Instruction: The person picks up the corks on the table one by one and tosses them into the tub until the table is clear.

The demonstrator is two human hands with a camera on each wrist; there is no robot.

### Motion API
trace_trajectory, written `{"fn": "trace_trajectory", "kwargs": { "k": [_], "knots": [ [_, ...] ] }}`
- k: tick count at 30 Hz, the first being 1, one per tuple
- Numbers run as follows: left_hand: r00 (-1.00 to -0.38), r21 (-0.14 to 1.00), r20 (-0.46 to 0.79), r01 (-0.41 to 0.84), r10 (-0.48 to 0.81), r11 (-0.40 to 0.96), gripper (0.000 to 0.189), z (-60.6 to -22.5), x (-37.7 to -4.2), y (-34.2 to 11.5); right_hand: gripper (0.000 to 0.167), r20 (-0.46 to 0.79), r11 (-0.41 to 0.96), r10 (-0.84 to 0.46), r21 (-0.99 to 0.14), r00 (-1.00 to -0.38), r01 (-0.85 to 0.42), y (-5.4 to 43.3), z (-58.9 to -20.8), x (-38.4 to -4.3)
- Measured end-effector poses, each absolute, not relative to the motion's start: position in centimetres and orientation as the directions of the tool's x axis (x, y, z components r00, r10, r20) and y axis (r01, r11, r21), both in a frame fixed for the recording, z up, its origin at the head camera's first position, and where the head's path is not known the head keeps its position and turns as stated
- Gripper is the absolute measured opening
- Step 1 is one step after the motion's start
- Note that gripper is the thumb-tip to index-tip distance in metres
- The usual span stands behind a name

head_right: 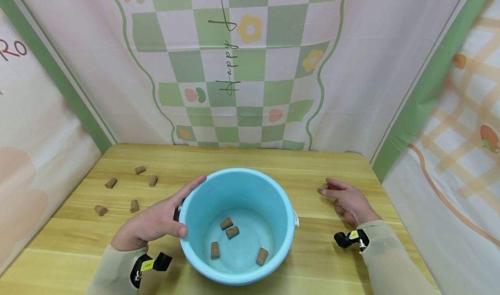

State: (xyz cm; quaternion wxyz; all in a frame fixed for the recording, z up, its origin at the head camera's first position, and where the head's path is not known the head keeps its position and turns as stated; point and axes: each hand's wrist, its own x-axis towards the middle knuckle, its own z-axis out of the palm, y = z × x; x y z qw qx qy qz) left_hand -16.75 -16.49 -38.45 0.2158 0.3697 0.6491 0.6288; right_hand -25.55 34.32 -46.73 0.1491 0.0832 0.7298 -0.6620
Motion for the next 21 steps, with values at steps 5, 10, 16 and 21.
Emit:
{"fn": "trace_trajectory", "kwargs": {
  "k": [5, 10, 16, 21],
  "knots": [
    [-0.635, 0.976, 0.185, 0.209, 0.75, -0.064, 0.11, -38.38, -16.76, -16.5, 0.08, -0.326, 0.145, -0.054, -0.938, -0.944, 0.316, 33.84, -46.59, -25.49],
    [-0.633, 0.975, 0.187, 0.214, 0.751, -0.062, 0.111, -38.39, -16.77, -16.53, 0.077, -0.33, 0.237, -0.016, -0.918, -0.944, 0.317, 33.72, -46.81, -25.55],
    [-0.631, 0.977, 0.187, 0.199, 0.753, -0.075, 0.111, -38.43, -16.74, -16.5, 0.074, -0.326, 0.315, 0.008, -0.897, -0.945, 0.312, 33.75, -47.03, -25.61],
    [-0.626, 0.977, 0.189, 0.196, 0.757, -0.082, 0.112, -38.41, -16.76, -16.48, 0.067, -0.334, 0.339, 0.041, -0.882, -0.941, 0.328, 33.72, -46.93, -25.5]
  ]
}}
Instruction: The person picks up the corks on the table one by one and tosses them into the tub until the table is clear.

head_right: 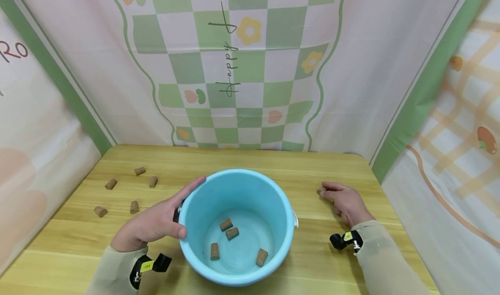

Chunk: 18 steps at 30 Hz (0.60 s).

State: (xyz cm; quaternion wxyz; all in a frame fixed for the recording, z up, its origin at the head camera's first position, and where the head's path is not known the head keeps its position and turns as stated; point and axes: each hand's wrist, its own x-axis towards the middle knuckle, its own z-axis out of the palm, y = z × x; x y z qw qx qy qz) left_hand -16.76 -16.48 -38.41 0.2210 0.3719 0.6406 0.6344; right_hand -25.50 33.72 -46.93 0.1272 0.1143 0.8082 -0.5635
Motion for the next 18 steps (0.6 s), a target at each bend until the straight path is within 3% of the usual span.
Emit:
{"fn": "trace_trajectory", "kwargs": {
  "k": [11, 18],
  "knots": [
    [-0.615, 0.977, 0.18, 0.201, 0.768, -0.069, 0.112, -38.28, -16.7, -16.65, 0.064, -0.333, 0.415, 0.065, -0.848, -0.941, 0.329, 33.61, -46.77, -25.3],
    [-0.558, 0.97, 0.208, 0.225, 0.803, -0.094, 0.111, -38.21, -16.56, -16.51, 0.064, -0.331, 0.411, 0.075, -0.849, -0.941, 0.331, 33.59, -46.86, -25.25]
  ]
}}
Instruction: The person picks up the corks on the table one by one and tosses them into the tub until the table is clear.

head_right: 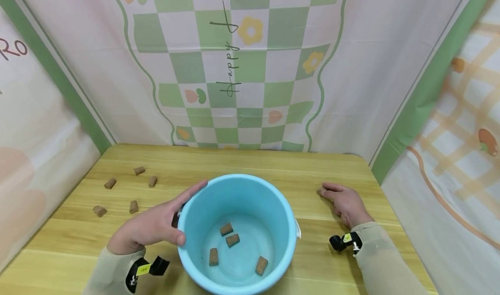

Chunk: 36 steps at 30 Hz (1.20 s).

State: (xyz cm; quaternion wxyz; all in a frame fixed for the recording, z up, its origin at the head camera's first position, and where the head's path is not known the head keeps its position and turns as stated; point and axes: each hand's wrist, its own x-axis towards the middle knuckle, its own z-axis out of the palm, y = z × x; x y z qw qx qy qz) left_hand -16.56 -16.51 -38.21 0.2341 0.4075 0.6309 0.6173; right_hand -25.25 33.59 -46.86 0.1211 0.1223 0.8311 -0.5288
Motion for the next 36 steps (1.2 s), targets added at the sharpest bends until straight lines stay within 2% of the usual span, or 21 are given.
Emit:
{"fn": "trace_trajectory", "kwargs": {
  "k": [9, 18, 26, 30, 33, 36],
  "knots": [
    [-0.554, 0.968, 0.214, 0.231, 0.805, -0.098, 0.109, -38.1, -16.3, -16.5, 0.063, -0.3, 0.428, 0.069, -0.853, -0.951, 0.3, 33.8, -47.2, -25.3],
    [-0.569, 0.965, 0.207, 0.252, 0.796, -0.071, 0.108, -37.9, -16.1, -16.5, 0.062, -0.3, 0.362, 0.053, -0.883, -0.952, 0.299, 34.1, -47.3, -25.4],
    [-0.573, 0.967, 0.2, 0.245, 0.795, -0.067, 0.108, -37.8, -15.9, -16.4, 0.065, -0.334, 0.171, -0.006, -0.929, -0.943, 0.328, 34.5, -46.9, -25.1],
    [-0.571, 0.97, 0.197, 0.231, 0.797, -0.074, 0.109, -37.8, -15.9, -16.4, 0.066, -0.401, 0.009, -0.054, -0.916, -0.915, 0.401, 35.2, -46.7, -24.9],
    [-0.576, 0.972, 0.192, 0.226, 0.795, -0.071, 0.109, -37.9, -15.9, -16.4, 0.053, -0.435, -0.185, -0.1, -0.875, -0.895, 0.447, 35.8, -46.7, -24.9],
    [-0.58, 0.969, 0.193, 0.237, 0.792, -0.063, 0.109, -37.9, -15.9, -16.5, 0.03, -0.43, -0.366, -0.153, -0.812, -0.89, 0.455, 36.3, -46.8, -25.0]
  ]
}}
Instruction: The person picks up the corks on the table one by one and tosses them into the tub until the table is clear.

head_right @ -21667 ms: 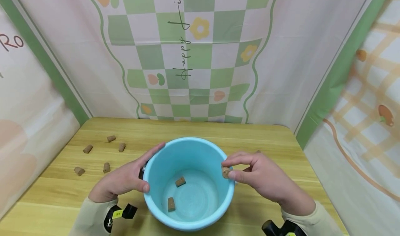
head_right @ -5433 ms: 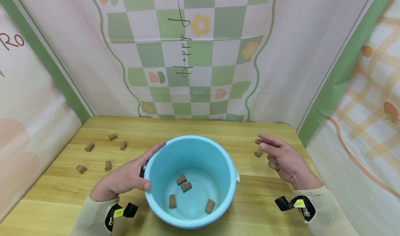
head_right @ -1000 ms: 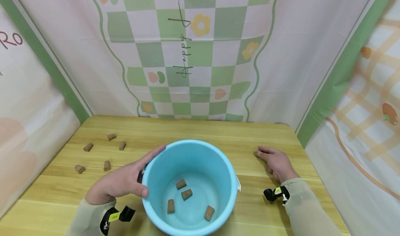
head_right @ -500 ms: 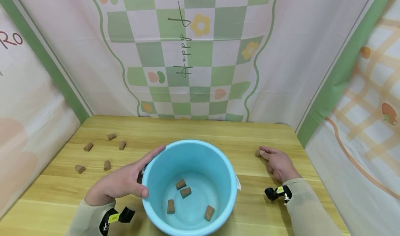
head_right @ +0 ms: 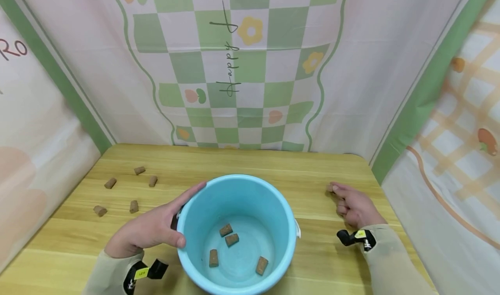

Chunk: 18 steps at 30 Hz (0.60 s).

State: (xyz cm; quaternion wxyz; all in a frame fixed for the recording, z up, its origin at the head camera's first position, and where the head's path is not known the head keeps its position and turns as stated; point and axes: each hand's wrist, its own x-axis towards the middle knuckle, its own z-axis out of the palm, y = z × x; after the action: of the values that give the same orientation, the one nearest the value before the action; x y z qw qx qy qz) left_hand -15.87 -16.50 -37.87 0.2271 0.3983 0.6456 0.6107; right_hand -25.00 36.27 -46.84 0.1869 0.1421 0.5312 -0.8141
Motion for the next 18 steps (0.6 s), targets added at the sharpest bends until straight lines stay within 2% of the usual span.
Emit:
{"fn": "trace_trajectory", "kwargs": {
  "k": [2, 10, 15, 18],
  "knots": [
    [-0.579, 0.967, 0.198, 0.246, 0.791, -0.062, 0.109, -37.9, -15.9, -16.5, 0.021, -0.412, -0.443, -0.196, -0.772, -0.89, 0.455, 36.5, -46.8, -25.0],
    [-0.576, 0.965, 0.202, 0.256, 0.792, -0.06, 0.109, -38.0, -15.9, -16.6, 0.026, -0.367, -0.552, -0.298, -0.687, -0.881, 0.473, 37.3, -45.7, -24.9],
    [-0.569, 0.965, 0.209, 0.25, 0.796, -0.075, 0.109, -38.0, -16.0, -16.6, 0.029, -0.266, -0.446, -0.347, -0.796, -0.899, 0.408, 37.4, -44.7, -24.9],
    [-0.563, 0.965, 0.214, 0.25, 0.798, -0.082, 0.109, -38.0, -16.0, -16.6, 0.032, -0.192, -0.444, -0.367, -0.824, -0.91, 0.352, 37.1, -44.0, -24.9]
  ]
}}
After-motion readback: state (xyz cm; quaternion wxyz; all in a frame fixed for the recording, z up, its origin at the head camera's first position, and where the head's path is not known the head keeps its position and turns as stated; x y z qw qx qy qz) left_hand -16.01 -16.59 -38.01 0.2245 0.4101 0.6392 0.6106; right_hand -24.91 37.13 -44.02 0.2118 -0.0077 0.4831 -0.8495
